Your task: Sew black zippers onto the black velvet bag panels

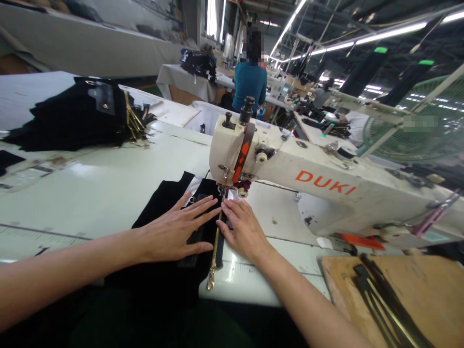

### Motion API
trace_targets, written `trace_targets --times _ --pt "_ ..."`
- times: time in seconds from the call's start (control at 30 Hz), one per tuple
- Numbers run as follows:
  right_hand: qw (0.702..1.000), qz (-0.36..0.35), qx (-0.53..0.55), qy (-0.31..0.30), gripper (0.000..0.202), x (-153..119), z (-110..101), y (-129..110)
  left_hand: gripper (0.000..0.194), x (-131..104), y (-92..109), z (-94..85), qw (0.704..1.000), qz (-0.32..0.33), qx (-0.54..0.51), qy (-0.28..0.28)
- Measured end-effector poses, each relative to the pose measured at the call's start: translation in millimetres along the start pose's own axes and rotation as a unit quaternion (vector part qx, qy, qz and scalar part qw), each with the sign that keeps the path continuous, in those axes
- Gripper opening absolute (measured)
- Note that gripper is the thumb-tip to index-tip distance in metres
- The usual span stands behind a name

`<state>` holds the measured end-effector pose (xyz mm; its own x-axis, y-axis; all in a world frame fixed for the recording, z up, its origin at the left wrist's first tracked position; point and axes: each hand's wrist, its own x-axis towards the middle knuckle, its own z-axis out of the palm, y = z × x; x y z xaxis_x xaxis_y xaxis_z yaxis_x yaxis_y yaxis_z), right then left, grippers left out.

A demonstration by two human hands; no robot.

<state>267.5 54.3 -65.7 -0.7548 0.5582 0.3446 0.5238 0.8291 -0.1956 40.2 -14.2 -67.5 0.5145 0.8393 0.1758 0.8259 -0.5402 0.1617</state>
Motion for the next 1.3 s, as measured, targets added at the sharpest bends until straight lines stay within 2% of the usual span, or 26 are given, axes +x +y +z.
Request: trace_targets --times 0.57,0.83,1.0,1.1,1.3 --pt "1.000 0.002 0.005 -0.005 0.043 -1 -3 0 0.096 3 1 -2.5 1.000 0.003 -0.007 0.010" --pt "1.000 -0.016 -0.011 0.021 0.045 -8 -2 -7 0.099 -7 6 -1.1 0.998 0.033 0.000 0.052" --pt "0.999 -0.025 -0.002 0.048 0.045 -14 3 -7 0.112 -12 9 -4.2 0.999 0.019 -0.017 0.045" --pt "0.998 -0.021 0.010 0.059 0.045 -15 5 -6 0.115 -9 9 -10.6 0.999 0.016 -0.036 0.020" --pt "0.999 0.008 0.000 0.032 0.053 -9 9 -5 0.116 -6 5 -16.7 0.997 0.014 -0.072 0.000"
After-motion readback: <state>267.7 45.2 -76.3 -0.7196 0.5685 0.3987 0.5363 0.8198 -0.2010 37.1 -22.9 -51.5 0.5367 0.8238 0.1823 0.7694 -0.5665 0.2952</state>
